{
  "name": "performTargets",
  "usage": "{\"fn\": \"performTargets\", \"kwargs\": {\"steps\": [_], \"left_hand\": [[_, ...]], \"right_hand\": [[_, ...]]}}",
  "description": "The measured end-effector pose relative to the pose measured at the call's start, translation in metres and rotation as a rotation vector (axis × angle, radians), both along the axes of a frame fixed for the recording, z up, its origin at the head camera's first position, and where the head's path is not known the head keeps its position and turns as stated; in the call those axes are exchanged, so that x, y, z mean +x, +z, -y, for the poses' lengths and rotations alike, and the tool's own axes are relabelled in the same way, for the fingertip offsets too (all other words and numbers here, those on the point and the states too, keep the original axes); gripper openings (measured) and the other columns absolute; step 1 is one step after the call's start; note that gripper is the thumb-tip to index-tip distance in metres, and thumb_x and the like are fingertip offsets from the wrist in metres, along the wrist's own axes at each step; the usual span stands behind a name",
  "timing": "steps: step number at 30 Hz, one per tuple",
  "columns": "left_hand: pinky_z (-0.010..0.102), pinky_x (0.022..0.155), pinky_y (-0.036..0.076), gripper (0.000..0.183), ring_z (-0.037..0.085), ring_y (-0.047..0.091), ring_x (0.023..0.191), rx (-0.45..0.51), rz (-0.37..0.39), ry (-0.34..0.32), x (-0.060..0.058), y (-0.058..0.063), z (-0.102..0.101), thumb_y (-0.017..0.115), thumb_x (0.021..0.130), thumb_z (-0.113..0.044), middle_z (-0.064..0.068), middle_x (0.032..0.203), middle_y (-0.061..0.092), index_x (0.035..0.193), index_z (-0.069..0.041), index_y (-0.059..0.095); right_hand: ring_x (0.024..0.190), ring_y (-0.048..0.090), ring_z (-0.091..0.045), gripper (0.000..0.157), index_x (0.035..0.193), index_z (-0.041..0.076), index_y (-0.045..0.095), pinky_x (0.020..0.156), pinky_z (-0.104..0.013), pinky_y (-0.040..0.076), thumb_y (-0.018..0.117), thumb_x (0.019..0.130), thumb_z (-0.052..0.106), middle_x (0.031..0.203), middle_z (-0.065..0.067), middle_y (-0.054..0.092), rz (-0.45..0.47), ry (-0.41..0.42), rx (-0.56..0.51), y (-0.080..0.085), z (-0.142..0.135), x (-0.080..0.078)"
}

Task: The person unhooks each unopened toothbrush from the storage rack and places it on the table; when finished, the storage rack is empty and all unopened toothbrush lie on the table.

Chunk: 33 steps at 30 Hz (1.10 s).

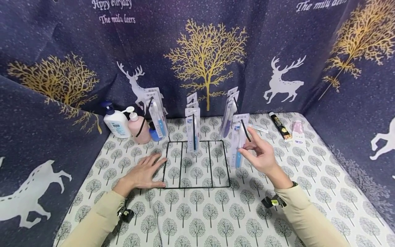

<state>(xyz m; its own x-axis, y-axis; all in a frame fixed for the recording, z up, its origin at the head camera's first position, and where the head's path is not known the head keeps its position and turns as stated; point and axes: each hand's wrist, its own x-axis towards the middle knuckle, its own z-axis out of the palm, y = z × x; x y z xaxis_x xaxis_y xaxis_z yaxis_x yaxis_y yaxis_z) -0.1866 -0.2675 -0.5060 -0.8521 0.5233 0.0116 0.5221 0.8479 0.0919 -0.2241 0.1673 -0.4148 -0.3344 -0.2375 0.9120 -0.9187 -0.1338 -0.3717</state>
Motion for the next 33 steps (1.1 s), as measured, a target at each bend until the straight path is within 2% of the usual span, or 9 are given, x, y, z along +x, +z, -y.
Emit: {"fn": "performTargets", "kwargs": {"steps": [4, 11, 24, 33], "left_hand": [[0.061, 0.104, 0.024, 0.100, 0.038, 0.026, 0.133, 0.013, -0.018, -0.023, 0.000, 0.001, 0.000, 0.046, 0.067, -0.081, 0.016, 0.148, 0.023, 0.144, -0.020, 0.027], [0.059, 0.107, 0.021, 0.101, 0.036, 0.022, 0.135, 0.002, 0.010, 0.001, 0.000, 0.001, 0.000, 0.045, 0.067, -0.082, 0.014, 0.150, 0.020, 0.145, -0.023, 0.024], [0.061, 0.105, 0.023, 0.099, 0.038, 0.025, 0.133, 0.012, -0.016, -0.002, 0.001, 0.000, 0.000, 0.048, 0.067, -0.080, 0.015, 0.149, 0.023, 0.144, -0.022, 0.027], [0.060, 0.107, 0.021, 0.100, 0.037, 0.022, 0.135, 0.001, 0.005, 0.004, 0.002, 0.001, 0.000, 0.046, 0.067, -0.081, 0.014, 0.150, 0.020, 0.145, -0.023, 0.023]], "right_hand": [[0.064, 0.063, -0.020, 0.070, 0.125, -0.025, 0.031, 0.062, -0.024, 0.056, 0.070, 0.068, -0.011, 0.068, -0.025, 0.062, -0.006, 0.024, 0.004, 0.000, -0.001, 0.005], [0.062, 0.063, -0.022, 0.070, 0.126, -0.025, 0.029, 0.057, -0.027, 0.055, 0.068, 0.070, -0.013, 0.070, -0.025, 0.063, -0.024, 0.093, -0.003, 0.005, -0.001, 0.017], [0.072, 0.064, -0.023, 0.069, 0.127, -0.025, 0.028, 0.064, -0.028, 0.056, 0.067, 0.072, -0.012, 0.078, -0.024, 0.064, -0.009, 0.147, 0.005, 0.005, -0.003, 0.039], [0.071, 0.064, -0.025, 0.065, 0.125, -0.027, 0.028, 0.063, -0.027, 0.056, 0.065, 0.075, -0.011, 0.083, -0.025, 0.064, -0.053, 0.166, 0.001, 0.023, -0.001, 0.062]]}}
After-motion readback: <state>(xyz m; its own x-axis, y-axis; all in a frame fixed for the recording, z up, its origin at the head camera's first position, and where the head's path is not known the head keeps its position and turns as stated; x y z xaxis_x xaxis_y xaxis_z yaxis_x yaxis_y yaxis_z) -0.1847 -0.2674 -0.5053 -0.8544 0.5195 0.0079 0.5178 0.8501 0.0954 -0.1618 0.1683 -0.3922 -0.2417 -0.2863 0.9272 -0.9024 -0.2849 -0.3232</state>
